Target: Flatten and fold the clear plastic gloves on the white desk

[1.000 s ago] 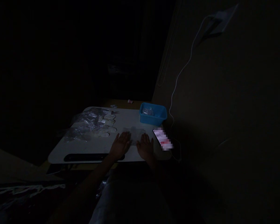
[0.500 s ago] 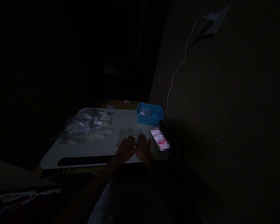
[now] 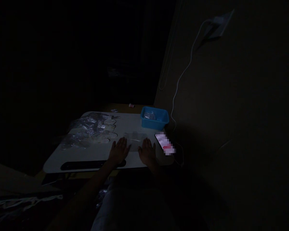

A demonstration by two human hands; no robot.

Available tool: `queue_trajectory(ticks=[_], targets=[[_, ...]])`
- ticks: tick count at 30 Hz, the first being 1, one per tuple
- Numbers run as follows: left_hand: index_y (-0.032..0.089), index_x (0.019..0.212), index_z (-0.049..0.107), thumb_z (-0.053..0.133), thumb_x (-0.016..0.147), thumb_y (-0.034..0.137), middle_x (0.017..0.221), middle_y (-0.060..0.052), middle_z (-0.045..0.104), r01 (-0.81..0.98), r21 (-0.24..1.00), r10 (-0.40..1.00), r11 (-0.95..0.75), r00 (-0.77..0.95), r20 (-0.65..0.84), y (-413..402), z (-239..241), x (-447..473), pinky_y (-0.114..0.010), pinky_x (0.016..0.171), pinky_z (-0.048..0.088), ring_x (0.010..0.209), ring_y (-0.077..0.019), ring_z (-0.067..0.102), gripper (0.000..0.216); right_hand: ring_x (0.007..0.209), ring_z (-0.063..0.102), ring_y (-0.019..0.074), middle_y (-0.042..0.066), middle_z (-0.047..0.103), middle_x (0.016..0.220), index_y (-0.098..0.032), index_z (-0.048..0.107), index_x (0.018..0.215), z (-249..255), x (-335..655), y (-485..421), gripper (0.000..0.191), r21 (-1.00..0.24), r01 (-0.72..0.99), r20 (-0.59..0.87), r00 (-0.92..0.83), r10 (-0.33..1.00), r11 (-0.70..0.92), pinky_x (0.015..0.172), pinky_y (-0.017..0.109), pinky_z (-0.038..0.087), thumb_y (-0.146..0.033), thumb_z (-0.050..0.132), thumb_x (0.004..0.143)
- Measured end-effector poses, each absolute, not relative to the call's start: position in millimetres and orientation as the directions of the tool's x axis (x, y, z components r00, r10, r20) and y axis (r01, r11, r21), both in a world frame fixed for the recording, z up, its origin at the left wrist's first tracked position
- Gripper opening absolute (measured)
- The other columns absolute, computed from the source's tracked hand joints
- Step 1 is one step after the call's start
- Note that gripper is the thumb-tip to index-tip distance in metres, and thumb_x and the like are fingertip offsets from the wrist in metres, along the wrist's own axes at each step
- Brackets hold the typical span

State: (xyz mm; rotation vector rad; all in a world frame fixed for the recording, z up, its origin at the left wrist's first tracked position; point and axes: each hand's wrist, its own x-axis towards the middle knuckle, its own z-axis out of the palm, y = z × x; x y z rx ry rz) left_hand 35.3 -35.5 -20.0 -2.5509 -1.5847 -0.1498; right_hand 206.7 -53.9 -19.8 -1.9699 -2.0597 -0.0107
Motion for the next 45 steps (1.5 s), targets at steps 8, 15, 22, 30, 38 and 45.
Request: queue_trajectory(ticks=[8,15,22,30,38,45], targets=[[0.009,0.132,0.031,0.020,0.088,0.033,0.139,-0.014,0.030,0.943,-0.016,0.920,-0.333,0.329,0.214,-30.8,-22.2,37.0,-0.052,0.099,0.022,0.128,-0.0256,0.027,0.052,0.127,0.029,0.0221,0.013,0.037,0.136,-0.010,0.039,0.129,-25.4,216.1,-45.3,0.049,-0.298,0.952,0.251,0.010,0.968,0.067,0.103,0.045,0.015,-0.033,0.031,0.087],[0.008,0.132,0.032,0.020,0.088,0.032,0.139,-0.014,0.029,0.946,-0.005,0.930,-0.324,0.319,0.181,-32.1,-18.1,36.8,-0.052,0.099,0.022,0.128,-0.0254,0.027,0.052,0.126,0.031,0.0213,0.014,0.040,0.134,-0.008,0.039,0.128,-19.7,211.4,-32.5,0.047,-0.344,0.937,0.328,0.050,0.943,0.070,0.102,0.041,0.021,-0.021,0.033,0.083],[0.007,0.132,0.031,0.020,0.087,0.030,0.140,-0.013,0.028,0.951,-0.008,0.941,-0.310,0.308,0.141,-32.7,-16.1,38.2,-0.051,0.100,0.022,0.129,-0.0245,0.026,0.052,0.129,0.024,0.0222,0.013,0.032,0.139,-0.009,0.034,0.131,-5.1,171.8,-25.3,0.049,-0.157,0.907,0.256,-0.345,0.903,0.391,0.105,0.047,0.014,-0.033,0.027,0.088],[0.007,0.133,0.031,0.022,0.085,0.028,0.140,-0.013,0.029,0.950,-0.002,0.937,-0.311,0.308,0.163,-32.0,-20.2,36.8,-0.051,0.101,0.021,0.129,-0.0245,0.026,0.053,0.130,0.022,0.0219,0.013,0.031,0.139,-0.009,0.034,0.131,-18.8,172.2,-26.6,0.052,-0.076,0.907,0.243,-0.386,0.890,0.414,0.105,0.045,0.016,-0.038,0.022,0.090],[0.008,0.132,0.033,0.020,0.087,0.032,0.138,-0.016,0.030,0.943,0.020,0.921,-0.332,0.319,0.223,-31.1,-23.0,36.7,-0.053,0.099,0.022,0.127,-0.0264,0.029,0.053,0.128,0.027,0.0212,0.014,0.034,0.137,-0.008,0.038,0.129,-25.5,196.5,-17.5,0.051,-0.085,0.931,0.290,-0.317,0.903,0.355,0.104,0.039,0.019,-0.039,0.024,0.091],[0.007,0.131,0.034,0.021,0.087,0.031,0.138,-0.016,0.031,0.943,0.008,0.919,-0.333,0.322,0.227,-33.1,-20.4,37.8,-0.053,0.099,0.023,0.127,-0.0268,0.029,0.052,0.128,0.028,0.0252,0.017,0.035,0.136,-0.004,0.039,0.128,-29.5,228.9,-10.2,0.052,-0.076,0.972,0.290,-0.192,0.938,0.222,0.104,0.043,0.016,-0.037,0.026,0.090]])
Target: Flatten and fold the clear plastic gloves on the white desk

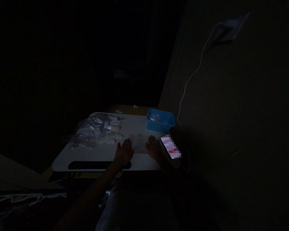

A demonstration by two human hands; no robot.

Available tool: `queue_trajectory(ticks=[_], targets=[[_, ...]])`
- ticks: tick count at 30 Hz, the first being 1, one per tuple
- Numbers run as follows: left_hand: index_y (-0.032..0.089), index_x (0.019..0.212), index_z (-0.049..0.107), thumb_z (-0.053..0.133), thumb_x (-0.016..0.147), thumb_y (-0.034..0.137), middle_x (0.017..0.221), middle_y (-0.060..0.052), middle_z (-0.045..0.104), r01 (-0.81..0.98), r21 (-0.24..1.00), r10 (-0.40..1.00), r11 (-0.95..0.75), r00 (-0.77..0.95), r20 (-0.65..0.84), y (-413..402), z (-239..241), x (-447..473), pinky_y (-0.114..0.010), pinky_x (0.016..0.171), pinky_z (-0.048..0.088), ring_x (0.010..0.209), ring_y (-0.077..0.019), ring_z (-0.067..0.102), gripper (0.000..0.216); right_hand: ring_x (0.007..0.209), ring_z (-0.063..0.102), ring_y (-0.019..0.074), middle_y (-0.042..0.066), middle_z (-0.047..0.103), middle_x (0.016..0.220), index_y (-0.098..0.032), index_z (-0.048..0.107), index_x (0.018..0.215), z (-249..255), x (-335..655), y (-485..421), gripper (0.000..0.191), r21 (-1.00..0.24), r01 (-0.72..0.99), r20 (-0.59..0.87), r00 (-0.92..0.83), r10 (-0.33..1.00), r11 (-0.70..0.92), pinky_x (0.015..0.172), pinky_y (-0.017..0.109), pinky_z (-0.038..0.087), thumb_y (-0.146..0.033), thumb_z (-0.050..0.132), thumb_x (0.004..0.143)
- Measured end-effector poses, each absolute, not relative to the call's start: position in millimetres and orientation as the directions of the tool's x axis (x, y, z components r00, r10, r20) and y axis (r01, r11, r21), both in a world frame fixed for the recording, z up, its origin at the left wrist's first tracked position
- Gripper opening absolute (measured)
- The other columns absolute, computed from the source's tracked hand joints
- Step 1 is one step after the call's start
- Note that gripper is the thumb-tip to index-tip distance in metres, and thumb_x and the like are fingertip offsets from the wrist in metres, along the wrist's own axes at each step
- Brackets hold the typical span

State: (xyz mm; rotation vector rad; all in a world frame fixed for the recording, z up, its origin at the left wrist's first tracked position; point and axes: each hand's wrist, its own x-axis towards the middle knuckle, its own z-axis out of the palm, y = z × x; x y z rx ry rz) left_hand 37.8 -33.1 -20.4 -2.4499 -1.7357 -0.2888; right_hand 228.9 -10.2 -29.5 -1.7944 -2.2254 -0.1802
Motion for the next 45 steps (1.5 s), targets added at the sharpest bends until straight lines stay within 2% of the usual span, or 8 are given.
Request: queue_trajectory(ticks=[8,13,21,26,30,34,40,45], targets=[[0.005,0.132,0.032,0.022,0.087,0.032,0.138,-0.016,0.031,0.946,0.014,0.926,-0.325,0.315,0.206,-34.1,-16.5,38.9,-0.052,0.099,0.023,0.127,-0.0264,0.029,0.053,0.127,0.028,0.0250,0.017,0.035,0.136,-0.005,0.039,0.128,-26.4,226.7,-12.9,0.052,-0.064,0.978,0.303,-0.170,0.938,0.199,0.103,0.044,0.019,-0.038,0.027,0.090],[0.013,0.129,0.039,0.022,0.088,0.031,0.137,-0.014,0.033,0.935,0.046,0.910,-0.351,0.328,0.254,-30.9,-23.6,32.3,-0.053,0.099,0.025,0.127,-0.0263,0.029,0.048,0.127,0.029,0.0245,0.016,0.036,0.136,-0.008,0.040,0.128,-24.7,227.2,-13.5,0.052,-0.072,0.978,0.302,-0.167,0.938,0.197,0.102,0.043,0.021,-0.040,0.026,0.090],[0.011,0.124,0.043,0.027,0.087,0.028,0.131,-0.015,0.043,0.940,0.146,0.919,-0.308,0.254,0.301,-12.9,-22.0,32.0,-0.043,0.096,0.034,0.124,-0.0245,0.035,0.043,0.128,0.028,0.0235,0.016,0.034,0.136,-0.007,0.040,0.128,-23.7,226.8,-14.4,0.052,-0.080,0.975,0.301,-0.172,0.938,0.205,0.104,0.043,0.016,-0.039,0.024,0.090],[0.010,0.121,0.046,0.031,0.081,0.016,0.127,-0.014,0.047,0.813,0.117,0.805,-0.570,0.526,0.274,6.5,-18.0,66.9,-0.040,0.099,0.034,0.120,-0.0213,0.041,0.042,0.128,0.028,0.0232,0.015,0.035,0.136,-0.007,0.039,0.129,-26.5,226.4,-12.7,0.053,-0.095,0.976,0.312,-0.157,0.937,0.195,0.104,0.043,0.017,-0.039,0.023,0.090],[0.007,0.120,0.047,0.032,0.078,0.010,0.126,-0.016,0.048,0.794,0.082,0.785,-0.603,0.572,0.237,15.5,-28.4,81.8,-0.037,0.098,0.036,0.119,-0.0204,0.043,0.045,0.128,0.027,0.0222,0.014,0.034,0.137,-0.008,0.038,0.129,-26.3,225.8,-13.4,0.054,-0.092,0.976,0.322,-0.157,0.934,0.196,0.103,0.041,0.018,-0.041,0.022,0.090],[0.008,0.124,0.044,0.029,0.083,0.019,0.131,-0.016,0.043,0.837,0.066,0.814,-0.544,0.507,0.284,12.5,-34.6,76.3,-0.041,0.100,0.032,0.122,-0.0223,0.039,0.045,0.128,0.026,0.0220,0.014,0.034,0.137,-0.009,0.038,0.130,-26.7,226.1,-13.7,0.053,-0.089,0.977,0.325,-0.156,0.933,0.194,0.104,0.041,0.017,-0.041,0.023,0.090],[0.011,0.131,0.036,0.026,0.086,0.043,0.139,-0.014,0.031,0.905,0.047,0.891,-0.422,0.404,0.207,9.8,-27.2,59.5,-0.046,0.102,0.022,0.128,-0.0247,0.028,0.056,0.128,0.026,0.0223,0.014,0.033,0.137,-0.010,0.037,0.130,-26.0,226.2,-12.7,0.054,-0.095,0.977,0.293,-0.156,0.943,0.191,0.104,0.042,0.017,-0.041,0.022,0.090],[0.016,0.128,0.040,0.018,0.088,0.036,0.139,-0.011,0.032,0.912,0.033,0.901,-0.409,0.398,0.170,12.6,-18.1,44.4,-0.048,0.101,0.020,0.129,-0.0231,0.027,0.049,0.129,0.026,0.0226,0.014,0.033,0.138,-0.009,0.037,0.130,-22.6,226.6,-14.5,0.054,-0.102,0.976,0.278,-0.159,0.947,0.193,0.104,0.042,0.016,-0.041,0.022,0.090]])
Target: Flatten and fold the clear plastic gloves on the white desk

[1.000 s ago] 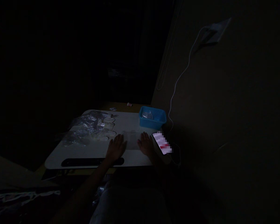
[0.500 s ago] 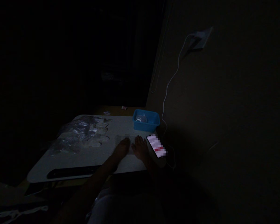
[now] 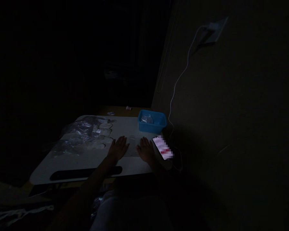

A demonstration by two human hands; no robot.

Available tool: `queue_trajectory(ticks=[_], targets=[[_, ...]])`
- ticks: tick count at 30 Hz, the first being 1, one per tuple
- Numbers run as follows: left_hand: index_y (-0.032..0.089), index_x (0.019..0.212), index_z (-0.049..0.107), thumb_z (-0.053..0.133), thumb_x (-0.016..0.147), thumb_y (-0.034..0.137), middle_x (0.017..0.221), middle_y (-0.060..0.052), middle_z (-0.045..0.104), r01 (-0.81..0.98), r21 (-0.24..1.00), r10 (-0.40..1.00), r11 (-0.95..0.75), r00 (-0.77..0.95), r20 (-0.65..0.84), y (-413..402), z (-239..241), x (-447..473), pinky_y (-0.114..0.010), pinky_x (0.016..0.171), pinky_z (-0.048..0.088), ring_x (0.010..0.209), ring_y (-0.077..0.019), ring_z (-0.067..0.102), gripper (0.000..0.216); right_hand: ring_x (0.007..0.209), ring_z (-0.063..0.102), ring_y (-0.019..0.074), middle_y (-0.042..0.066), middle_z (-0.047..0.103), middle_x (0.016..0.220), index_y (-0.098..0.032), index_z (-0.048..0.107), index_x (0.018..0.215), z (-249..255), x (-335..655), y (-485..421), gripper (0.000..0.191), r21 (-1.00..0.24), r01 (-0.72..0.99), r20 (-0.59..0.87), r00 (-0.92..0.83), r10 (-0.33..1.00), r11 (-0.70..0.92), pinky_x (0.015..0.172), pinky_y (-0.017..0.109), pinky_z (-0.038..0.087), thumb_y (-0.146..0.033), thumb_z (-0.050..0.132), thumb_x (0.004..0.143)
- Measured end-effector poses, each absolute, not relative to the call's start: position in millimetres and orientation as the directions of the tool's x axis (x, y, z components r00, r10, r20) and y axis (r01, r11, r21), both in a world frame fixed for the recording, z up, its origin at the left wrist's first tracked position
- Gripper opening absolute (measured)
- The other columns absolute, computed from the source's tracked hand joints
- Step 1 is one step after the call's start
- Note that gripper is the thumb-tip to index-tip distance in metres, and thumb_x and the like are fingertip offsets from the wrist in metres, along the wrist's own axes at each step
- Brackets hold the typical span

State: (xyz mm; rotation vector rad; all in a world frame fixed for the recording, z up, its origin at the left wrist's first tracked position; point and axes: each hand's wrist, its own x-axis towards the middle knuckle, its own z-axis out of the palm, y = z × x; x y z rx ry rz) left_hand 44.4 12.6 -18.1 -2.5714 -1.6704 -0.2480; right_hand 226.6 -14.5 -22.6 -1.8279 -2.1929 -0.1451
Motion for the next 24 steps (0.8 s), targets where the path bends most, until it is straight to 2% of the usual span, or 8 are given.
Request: queue_trajectory(ticks=[10,17,20,24], targets=[[0.014,0.132,0.032,0.022,0.087,0.034,0.139,-0.011,0.031,0.934,0.008,0.913,-0.358,0.349,0.211,13.2,-21.6,43.7,-0.045,0.102,0.019,0.128,-0.0220,0.028,0.050,0.128,0.028,0.0234,0.014,0.036,0.136,-0.010,0.041,0.128,-27.0,226.7,-13.1,0.050,-0.117,0.972,0.315,-0.159,0.936,0.205,0.104,0.043,0.015,-0.039,0.026,0.090],[0.011,0.132,0.032,0.021,0.088,0.034,0.139,-0.012,0.030,0.929,0.013,0.909,-0.370,0.359,0.212,15.1,-23.5,42.7,-0.047,0.102,0.020,0.128,-0.0232,0.028,0.052,0.115,0.047,0.0210,0.016,0.050,0.125,-0.004,0.045,0.123,-33.2,239.1,2.0,0.045,-0.305,0.946,0.418,0.025,0.908,0.114,0.096,0.033,0.035,-0.029,0.034,0.087],[0.011,0.133,0.032,0.022,0.087,0.033,0.139,-0.012,0.031,0.933,0.022,0.917,-0.360,0.349,0.195,15.2,-22.3,43.5,-0.046,0.102,0.020,0.128,-0.0232,0.028,0.051,0.117,0.044,0.0216,0.016,0.049,0.126,-0.003,0.045,0.123,-32.7,234.8,4.2,0.045,-0.281,0.951,0.415,-0.002,0.910,0.130,0.096,0.034,0.034,-0.027,0.034,0.086],[0.012,0.132,0.033,0.021,0.088,0.034,0.139,-0.012,0.031,0.932,0.020,0.914,-0.361,0.350,0.207,14.2,-21.6,43.8,-0.046,0.102,0.019,0.128,-0.0228,0.028,0.051,0.125,0.034,0.0219,0.015,0.040,0.133,-0.008,0.041,0.127,-29.6,220.9,-1.3,0.046,-0.192,0.962,0.372,-0.113,0.921,0.196,0.101,0.043,0.025,-0.030,0.029,0.089]])
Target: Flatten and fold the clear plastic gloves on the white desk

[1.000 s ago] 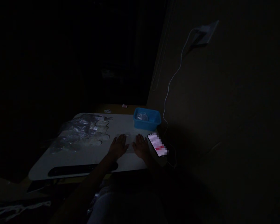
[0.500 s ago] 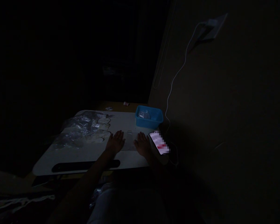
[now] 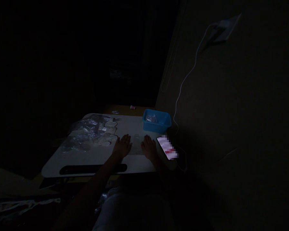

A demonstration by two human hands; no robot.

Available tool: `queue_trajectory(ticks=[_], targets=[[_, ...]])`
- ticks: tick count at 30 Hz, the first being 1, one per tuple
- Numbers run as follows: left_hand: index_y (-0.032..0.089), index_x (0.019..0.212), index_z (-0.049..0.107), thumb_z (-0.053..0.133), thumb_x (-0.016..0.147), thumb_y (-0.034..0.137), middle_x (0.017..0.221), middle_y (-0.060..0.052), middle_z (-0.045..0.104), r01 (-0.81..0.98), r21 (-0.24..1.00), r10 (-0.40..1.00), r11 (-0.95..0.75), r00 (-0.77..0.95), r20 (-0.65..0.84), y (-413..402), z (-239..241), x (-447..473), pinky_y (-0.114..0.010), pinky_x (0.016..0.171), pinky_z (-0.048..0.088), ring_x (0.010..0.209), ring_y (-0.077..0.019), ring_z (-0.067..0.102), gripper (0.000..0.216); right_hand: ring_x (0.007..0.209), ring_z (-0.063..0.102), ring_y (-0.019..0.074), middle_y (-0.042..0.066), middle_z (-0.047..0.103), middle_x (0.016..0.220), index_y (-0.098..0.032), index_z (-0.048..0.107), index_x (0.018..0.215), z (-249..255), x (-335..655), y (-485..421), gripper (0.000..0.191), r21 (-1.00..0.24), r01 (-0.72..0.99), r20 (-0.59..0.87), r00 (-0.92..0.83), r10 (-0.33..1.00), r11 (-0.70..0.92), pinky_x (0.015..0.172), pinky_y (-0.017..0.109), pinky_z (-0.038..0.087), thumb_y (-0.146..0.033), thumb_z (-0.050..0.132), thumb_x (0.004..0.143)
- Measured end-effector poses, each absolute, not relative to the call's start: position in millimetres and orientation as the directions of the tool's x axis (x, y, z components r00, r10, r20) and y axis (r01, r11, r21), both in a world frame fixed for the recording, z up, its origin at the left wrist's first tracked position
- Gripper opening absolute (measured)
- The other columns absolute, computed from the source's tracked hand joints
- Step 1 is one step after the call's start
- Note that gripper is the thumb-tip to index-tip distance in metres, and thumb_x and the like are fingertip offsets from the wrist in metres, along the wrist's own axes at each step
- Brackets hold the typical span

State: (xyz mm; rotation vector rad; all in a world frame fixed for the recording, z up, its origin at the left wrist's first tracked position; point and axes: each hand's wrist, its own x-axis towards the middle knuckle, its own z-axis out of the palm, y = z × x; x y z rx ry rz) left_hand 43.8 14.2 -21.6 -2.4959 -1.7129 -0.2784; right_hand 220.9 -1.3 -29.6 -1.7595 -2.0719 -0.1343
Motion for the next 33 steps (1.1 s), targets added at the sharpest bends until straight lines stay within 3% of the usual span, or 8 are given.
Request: queue_trajectory(ticks=[6,33], targets=[[0.011,0.132,0.033,0.023,0.087,0.034,0.139,-0.012,0.032,0.928,0.044,0.908,-0.371,0.352,0.227,14.4,-22.7,42.7,-0.046,0.102,0.020,0.128,-0.0232,0.029,0.051,0.128,0.027,0.0221,0.014,0.035,0.136,-0.009,0.038,0.130,-21.0,214.2,-9.9,0.050,-0.141,0.977,0.289,-0.116,0.950,0.162,0.102,0.047,0.018,-0.036,0.023,0.090],[0.010,0.133,0.032,0.024,0.087,0.035,0.139,-0.013,0.030,0.940,0.046,0.923,-0.337,0.321,0.214,15.9,-26.4,42.9,-0.044,0.104,0.019,0.129,-0.0219,0.027,0.053,0.128,0.026,0.0229,0.016,0.031,0.138,-0.005,0.036,0.130,-22.8,212.6,-9.5,0.054,-0.183,0.982,0.280,0.015,0.960,0.038,0.103,0.044,0.014,-0.037,0.020,0.090]])
